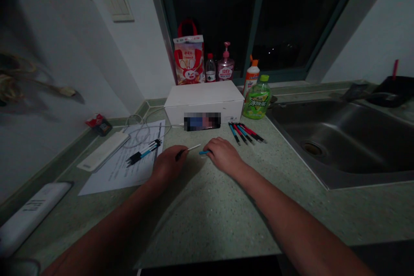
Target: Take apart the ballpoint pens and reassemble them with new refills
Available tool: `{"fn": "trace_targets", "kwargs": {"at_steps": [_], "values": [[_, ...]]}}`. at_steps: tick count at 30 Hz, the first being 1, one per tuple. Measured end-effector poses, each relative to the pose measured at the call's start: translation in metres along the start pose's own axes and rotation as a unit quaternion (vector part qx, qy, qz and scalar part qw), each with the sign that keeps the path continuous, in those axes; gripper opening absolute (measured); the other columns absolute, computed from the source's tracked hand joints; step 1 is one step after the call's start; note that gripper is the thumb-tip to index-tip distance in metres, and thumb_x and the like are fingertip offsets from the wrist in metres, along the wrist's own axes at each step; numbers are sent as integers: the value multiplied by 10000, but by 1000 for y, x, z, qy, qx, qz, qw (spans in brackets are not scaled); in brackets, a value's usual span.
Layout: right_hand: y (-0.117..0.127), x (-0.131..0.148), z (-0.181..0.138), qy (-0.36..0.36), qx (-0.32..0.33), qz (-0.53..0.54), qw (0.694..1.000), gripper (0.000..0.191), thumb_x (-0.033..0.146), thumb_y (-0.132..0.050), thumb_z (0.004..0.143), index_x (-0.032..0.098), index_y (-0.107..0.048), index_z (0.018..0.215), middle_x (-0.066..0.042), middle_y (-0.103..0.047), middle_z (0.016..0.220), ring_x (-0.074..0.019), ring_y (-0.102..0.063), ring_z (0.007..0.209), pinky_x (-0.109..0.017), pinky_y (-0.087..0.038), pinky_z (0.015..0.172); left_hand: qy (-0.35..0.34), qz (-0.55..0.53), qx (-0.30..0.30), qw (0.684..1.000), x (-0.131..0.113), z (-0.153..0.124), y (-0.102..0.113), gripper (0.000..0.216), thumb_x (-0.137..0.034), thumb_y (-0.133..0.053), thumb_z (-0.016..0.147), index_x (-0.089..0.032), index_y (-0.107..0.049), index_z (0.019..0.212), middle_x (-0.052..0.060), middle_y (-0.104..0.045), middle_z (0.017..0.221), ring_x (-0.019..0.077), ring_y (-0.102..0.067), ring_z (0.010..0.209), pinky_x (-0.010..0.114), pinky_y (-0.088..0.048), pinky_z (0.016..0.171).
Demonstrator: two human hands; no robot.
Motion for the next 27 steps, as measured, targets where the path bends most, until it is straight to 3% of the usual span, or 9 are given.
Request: {"fn": "trace_targets", "kwargs": {"at_steps": [6, 11, 18, 23, 27], "values": [[17, 11, -3, 26, -39, 26, 999, 218, 178, -714, 934, 183, -662, 1146, -73, -636, 1103, -236, -560, 1056, -361, -446, 938, -73, 3, 10, 997, -5, -2, -4, 237, -281, -499, 977, -209, -722, 1008, 51, -707, 965, 207, -612, 927, 314, -430, 810], [14, 26, -3, 65, -2, 0, 998, 62, 234, -689, 970, 181, -695, 1000, -55, -637, 932, -222, -560, 927, -343, -444, 848, -144, -23, 32, 989, -12, -7, -11, 219, -265, -525, 976, -202, -727, 1033, 49, -698, 942, 198, -603, 913, 303, -440, 821], [33, 2, -6, 22, -25, -11, 999, 52, 177, -666, 962, 192, -709, 935, -65, -622, 951, -240, -557, 950, -357, -439, 850, -41, -18, 38, 998, -2, -4, -9, 365, -274, -607, 930, -237, -644, 1291, 63, -693, 1002, 221, -638, 907, 322, -469, 816], [37, -4, -7, 7, -18, -1, 1000, 72, 164, -673, 945, 210, -725, 927, -55, -620, 936, -236, -564, 937, -358, -444, 836, -39, -47, 28, 998, -2, -3, -5, 249, -305, -555, 956, -249, -690, 1158, 39, -718, 1072, 211, -645, 978, 310, -461, 862], [36, 5, -6, 16, -10, 10, 1000, 75, 146, -685, 939, 210, -722, 941, -43, -631, 926, -225, -567, 945, -337, -439, 838, -68, -47, 48, 995, -8, -4, -6, 187, -283, -533, 952, -232, -711, 980, 19, -723, 957, 191, -639, 895, 294, -445, 799]]}}
Point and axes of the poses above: each hand's wrist, its own z-axis towards the middle knuckle, its own y-axis out of the back of the hand, x = y × z, the point moved 5 cm from there along z, towards the middle knuckle
